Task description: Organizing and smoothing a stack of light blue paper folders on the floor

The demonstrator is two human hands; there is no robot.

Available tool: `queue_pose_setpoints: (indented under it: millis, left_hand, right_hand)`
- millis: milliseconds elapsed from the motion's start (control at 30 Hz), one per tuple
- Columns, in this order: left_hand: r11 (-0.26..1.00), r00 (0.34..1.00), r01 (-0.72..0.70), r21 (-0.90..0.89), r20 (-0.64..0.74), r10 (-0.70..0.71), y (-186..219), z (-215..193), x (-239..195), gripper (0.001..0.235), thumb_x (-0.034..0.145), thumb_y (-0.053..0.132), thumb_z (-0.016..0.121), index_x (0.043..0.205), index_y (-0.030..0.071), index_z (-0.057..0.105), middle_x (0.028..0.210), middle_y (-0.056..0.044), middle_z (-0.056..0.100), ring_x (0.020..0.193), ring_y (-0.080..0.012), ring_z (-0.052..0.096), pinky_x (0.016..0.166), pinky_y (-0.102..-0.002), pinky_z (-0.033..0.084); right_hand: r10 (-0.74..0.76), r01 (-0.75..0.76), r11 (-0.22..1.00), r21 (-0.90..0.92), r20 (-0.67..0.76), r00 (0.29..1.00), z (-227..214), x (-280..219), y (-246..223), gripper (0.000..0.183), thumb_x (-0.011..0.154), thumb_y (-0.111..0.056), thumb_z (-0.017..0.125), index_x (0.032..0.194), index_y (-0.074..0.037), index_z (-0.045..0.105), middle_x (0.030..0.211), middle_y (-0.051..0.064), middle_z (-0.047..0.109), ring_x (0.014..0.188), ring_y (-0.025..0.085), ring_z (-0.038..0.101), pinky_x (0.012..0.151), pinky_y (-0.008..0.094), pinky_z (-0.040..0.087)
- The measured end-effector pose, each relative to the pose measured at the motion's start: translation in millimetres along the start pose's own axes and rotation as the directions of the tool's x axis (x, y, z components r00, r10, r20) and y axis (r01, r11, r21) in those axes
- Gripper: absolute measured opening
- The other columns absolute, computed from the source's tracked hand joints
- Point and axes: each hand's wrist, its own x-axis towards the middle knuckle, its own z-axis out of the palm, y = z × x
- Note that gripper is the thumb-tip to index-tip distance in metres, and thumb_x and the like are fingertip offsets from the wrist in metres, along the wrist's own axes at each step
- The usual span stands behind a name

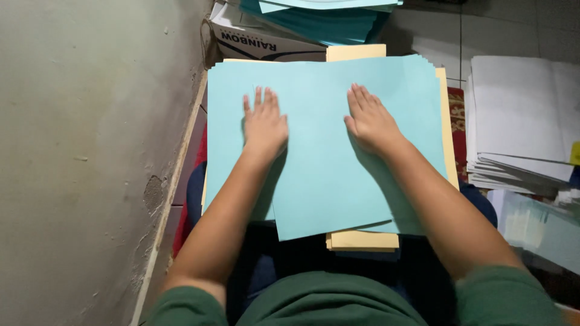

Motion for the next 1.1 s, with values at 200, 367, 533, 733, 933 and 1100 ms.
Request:
queue_pose_setpoints:
  millis: [200,367,533,733,933,1100]
  left_hand:
    - [0.983,0.983,-0.180,-0.037,0.032,0.181,51.5,2.9,60.8,0.062,0.106,0.038,0.033,0.160,0.008,0.034,0.168,-0.011,0.029,0.158,-0.0333,0.015,0.125,-0.062,0.008]
    - [0.980,0.984,-0.180,-0.083,-0.024,0.179,31.4,-14.2,53.5,0.062,0.106,0.044,0.030,0.160,0.015,0.038,0.168,-0.007,0.032,0.156,-0.0295,0.025,0.124,-0.061,0.016]
    - [0.987,0.995,0.071,-0.142,-0.066,-0.081,26.3,-34.3,26.1,0.064,0.106,0.038,0.030,0.159,0.004,0.034,0.168,-0.017,0.029,0.157,-0.0319,0.022,0.125,-0.059,0.012]
    - [0.931,0.942,0.334,-0.150,0.012,-0.335,29.5,-52.2,-18.8,0.072,0.105,0.040,0.031,0.160,-0.006,0.020,0.170,-0.025,0.009,0.158,-0.0412,0.003,0.126,-0.064,-0.001]
    - [0.980,0.990,0.142,-0.141,0.014,-0.141,42.6,-57.4,-110.5,0.073,0.103,0.042,0.038,0.159,-0.005,0.027,0.169,-0.027,0.015,0.157,-0.0446,0.007,0.124,-0.065,0.003]
    - [0.975,0.960,-0.215,-0.050,-0.192,0.202,52.6,-18.0,-198.0,0.069,0.104,0.041,0.036,0.158,-0.001,0.031,0.167,-0.024,0.025,0.157,-0.0385,0.018,0.124,-0.056,0.005]
  right_hand:
    - [-0.207,0.212,0.975,0.067,-0.075,0.976,4.4,76.0,-35.4,0.072,0.103,-0.044,0.039,0.159,0.000,0.034,0.161,0.024,0.041,0.149,0.038,0.039,0.120,0.050,0.031]
    - [-0.147,0.143,0.985,0.099,0.031,0.989,-7.9,80.2,-23.9,0.076,0.104,-0.059,0.030,0.163,-0.012,0.030,0.166,0.014,0.036,0.153,0.031,0.032,0.124,0.047,0.025]
    - [0.100,-0.101,0.989,0.110,0.016,0.995,-20.1,67.5,-33.3,0.080,0.104,-0.060,0.032,0.161,-0.004,0.033,0.164,0.021,0.036,0.154,0.033,0.030,0.125,0.047,0.019]
    - [0.376,-0.373,0.917,0.138,0.003,0.926,-29.6,28.9,-48.2,0.080,0.103,-0.052,0.037,0.160,0.004,0.030,0.168,0.024,0.025,0.156,0.036,0.022,0.127,0.048,0.014]
    - [0.292,-0.297,0.951,0.089,0.068,0.954,-40.4,-53.5,-65.2,0.082,0.101,-0.056,0.034,0.161,-0.001,0.029,0.169,0.018,0.026,0.157,0.032,0.022,0.127,0.047,0.015]
    - [0.279,-0.289,0.956,0.046,0.151,0.948,-49.0,-132.4,-89.1,0.080,0.101,-0.057,0.030,0.163,-0.007,0.023,0.171,0.012,0.022,0.157,0.027,0.019,0.127,0.045,0.013]
